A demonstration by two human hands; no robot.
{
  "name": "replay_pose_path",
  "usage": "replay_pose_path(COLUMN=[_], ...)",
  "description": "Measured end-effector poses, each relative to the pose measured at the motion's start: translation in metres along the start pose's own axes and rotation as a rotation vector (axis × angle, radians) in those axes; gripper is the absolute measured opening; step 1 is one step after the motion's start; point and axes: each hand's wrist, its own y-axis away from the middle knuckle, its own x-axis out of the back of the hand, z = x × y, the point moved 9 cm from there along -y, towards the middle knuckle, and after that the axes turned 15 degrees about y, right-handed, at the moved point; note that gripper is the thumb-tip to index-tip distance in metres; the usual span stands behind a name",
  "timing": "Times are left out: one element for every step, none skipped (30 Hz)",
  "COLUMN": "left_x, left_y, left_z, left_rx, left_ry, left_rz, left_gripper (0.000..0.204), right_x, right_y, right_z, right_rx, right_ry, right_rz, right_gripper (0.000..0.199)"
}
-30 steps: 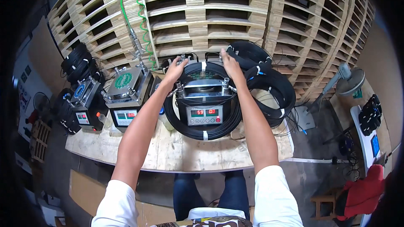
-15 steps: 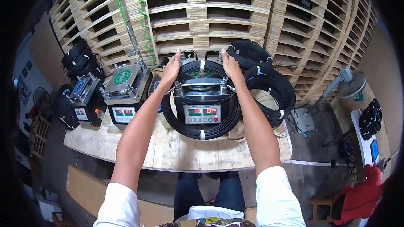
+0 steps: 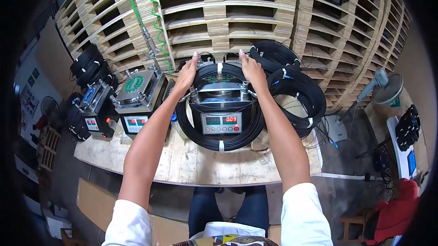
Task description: Terminating and polishing the ends of fiber optic cables using specialized factory machinery and clamping fixtures.
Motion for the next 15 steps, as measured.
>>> replay_pose_path(left_x=[-0.0008, -0.0017, -0.0023, -0.0022, -0.0021, -0.0019, -0.002, -0.0022, -0.0025, -0.0016, -0.0009, -0.0002, -0.0013, -0.0022, -0.003], left_y=[-0.0006, -0.001, -0.0009, -0.0007, 0.0002, 0.0014, 0.0019, 0.0016, 0.0009, 0.0004, 0.0, -0.0004, -0.0005, -0.0009, -0.0012], left_z=[0.0007, 0.0005, 0.0001, 0.0003, 0.0007, 0.001, 0.0007, 0.0011, 0.0019, 0.0007, -0.0007, -0.0016, -0.0016, -0.0017, -0.003], left_rx=[0.001, 0.01, 0.019, 0.023, 0.023, 0.023, 0.023, 0.022, 0.02, 0.019, 0.019, 0.016, 0.011, 0.01, 0.021], left_ry=[0.0, -0.001, -0.003, 0.012, 0.012, 0.025, 0.038, 0.04, 0.022, 0.001, 0.0, 0.007, 0.017, 0.018, -0.007], left_rz=[-0.002, -0.01, -0.018, -0.023, -0.022, -0.016, -0.01, -0.01, -0.01, -0.008, -0.008, -0.008, -0.011, -0.013, -0.018], left_gripper=[0.097, 0.097, 0.098, 0.099, 0.099, 0.1, 0.102, 0.102, 0.103, 0.105, 0.105, 0.105, 0.106, 0.106, 0.105], right_x=[-0.0008, -0.0008, -0.001, -0.0021, -0.0033, -0.0045, -0.0049, -0.0046, -0.0037, -0.0043, -0.0032, -0.0019, -0.0015, -0.0023, -0.0027], right_y=[-0.0013, -0.0026, -0.0033, -0.0047, -0.006, -0.0071, -0.0074, -0.0077, -0.0084, -0.0072, -0.0058, -0.0047, -0.0051, -0.0061, -0.0067], right_z=[0.0017, 0.0026, 0.0035, 0.0045, 0.0031, 0.0017, 0.0024, 0.0024, 0.0026, 0.0017, 0.0003, -0.0012, -0.0008, 0.0001, 0.0015], right_rx=[-0.002, -0.001, 0.001, 0.002, 0.03, 0.058, 0.059, 0.069, 0.078, 0.079, 0.086, 0.093, 0.091, 0.078, 0.065], right_ry=[0.001, -0.009, -0.019, -0.018, -0.036, -0.055, -0.053, -0.057, -0.061, -0.062, -0.074, -0.085, -0.084, -0.069, -0.055], right_rz=[-0.001, 0.013, 0.027, 0.027, 0.024, 0.021, 0.022, 0.028, 0.035, 0.034, 0.054, 0.074, 0.076, 0.067, 0.057], right_gripper=[0.081, 0.082, 0.082, 0.082, 0.081, 0.081, 0.081, 0.08, 0.08, 0.08, 0.079, 0.079, 0.079, 0.079, 0.078])
